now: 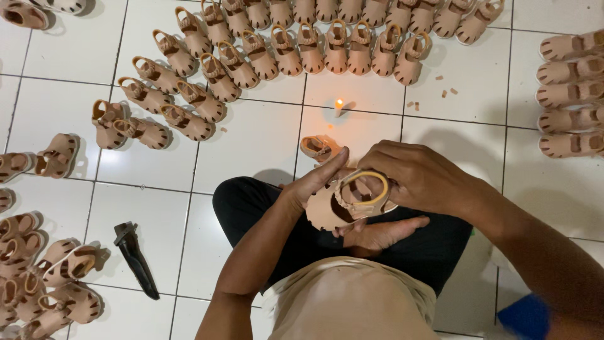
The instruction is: The person sits on the floor and uses a lit candle to melt the edges of sandal straps, pressing the softened material by hand. They work on one sandal at a time, turning it over to treat different edges, then set it aside and pick up the next sandal.
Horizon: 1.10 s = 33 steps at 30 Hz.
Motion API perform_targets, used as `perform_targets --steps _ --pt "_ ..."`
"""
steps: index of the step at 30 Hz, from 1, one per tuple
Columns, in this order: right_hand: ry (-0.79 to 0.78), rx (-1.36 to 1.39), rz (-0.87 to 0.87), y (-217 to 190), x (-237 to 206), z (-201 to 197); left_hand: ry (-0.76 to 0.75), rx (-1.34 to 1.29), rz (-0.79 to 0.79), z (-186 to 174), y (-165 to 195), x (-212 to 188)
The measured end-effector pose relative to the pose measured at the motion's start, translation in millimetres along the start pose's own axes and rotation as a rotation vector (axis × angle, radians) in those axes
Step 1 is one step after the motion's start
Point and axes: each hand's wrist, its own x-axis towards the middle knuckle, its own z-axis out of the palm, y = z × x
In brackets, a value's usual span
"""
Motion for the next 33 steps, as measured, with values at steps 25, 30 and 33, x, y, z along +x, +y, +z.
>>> perform_targets --steps 25,30,33 --pt "0.349 0.411 0.82 79 -69 163 0.868 0.392 0.211 -61 -95 76" --pt "0.412 0.214 0.977 143 -96 186 1.375 1.418 0.643 -110 -109 63" --pt "0.385 0.129 0.841 186 -104 190 1.488 1.23 0.312 -140 -88 56"
